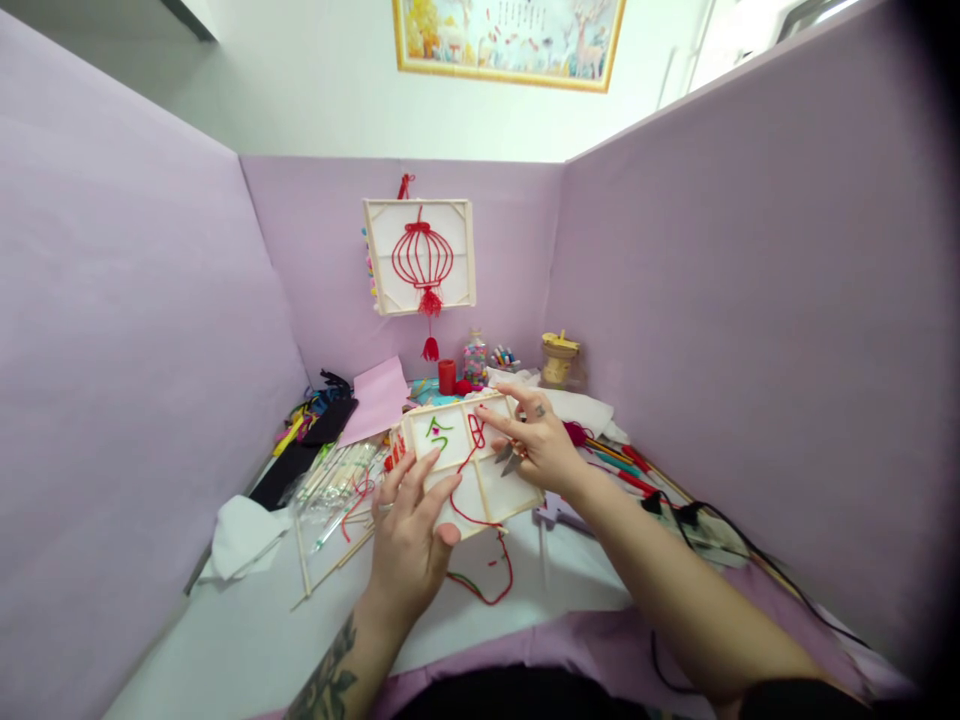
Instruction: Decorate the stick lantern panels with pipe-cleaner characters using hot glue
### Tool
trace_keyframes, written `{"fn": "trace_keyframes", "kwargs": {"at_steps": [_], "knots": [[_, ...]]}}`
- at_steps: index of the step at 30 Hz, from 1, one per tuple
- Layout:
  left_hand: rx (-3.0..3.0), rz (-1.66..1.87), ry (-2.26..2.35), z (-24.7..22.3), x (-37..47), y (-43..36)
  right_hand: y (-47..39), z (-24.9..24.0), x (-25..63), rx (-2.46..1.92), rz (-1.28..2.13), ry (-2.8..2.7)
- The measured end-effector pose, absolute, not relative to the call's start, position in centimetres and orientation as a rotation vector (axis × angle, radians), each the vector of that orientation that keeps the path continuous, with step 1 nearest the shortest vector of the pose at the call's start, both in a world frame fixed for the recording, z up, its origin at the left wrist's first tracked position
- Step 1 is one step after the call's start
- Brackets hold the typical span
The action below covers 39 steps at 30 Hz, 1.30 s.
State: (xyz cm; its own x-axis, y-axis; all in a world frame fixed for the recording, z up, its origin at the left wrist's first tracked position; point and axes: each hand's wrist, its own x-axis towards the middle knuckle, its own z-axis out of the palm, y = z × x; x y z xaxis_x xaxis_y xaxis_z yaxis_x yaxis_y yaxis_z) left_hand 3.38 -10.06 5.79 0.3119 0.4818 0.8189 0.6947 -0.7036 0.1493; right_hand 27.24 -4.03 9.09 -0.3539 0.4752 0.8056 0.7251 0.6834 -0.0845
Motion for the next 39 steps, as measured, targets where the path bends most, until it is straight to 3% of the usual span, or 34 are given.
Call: {"fn": "trace_keyframes", "kwargs": {"at_steps": [8,16,19,39], "knots": [[-2.360,-1.319,-1.065,5.8,3.3,-10.0,-5.7,10.5,27.5,-0.885,-0.080,-1.812],[-2.325,-1.320,-1.067,5.6,3.3,-10.3,-8.2,12.7,28.7,-1.216,1.108,-1.749],[-2.323,-1.313,-1.059,5.5,3.5,-10.4,-8.1,12.9,28.5,-1.313,1.395,-1.573],[-2.344,-1.280,-1.052,5.2,3.8,-10.7,-7.5,13.8,28.1,-1.451,1.461,-1.475]]}}
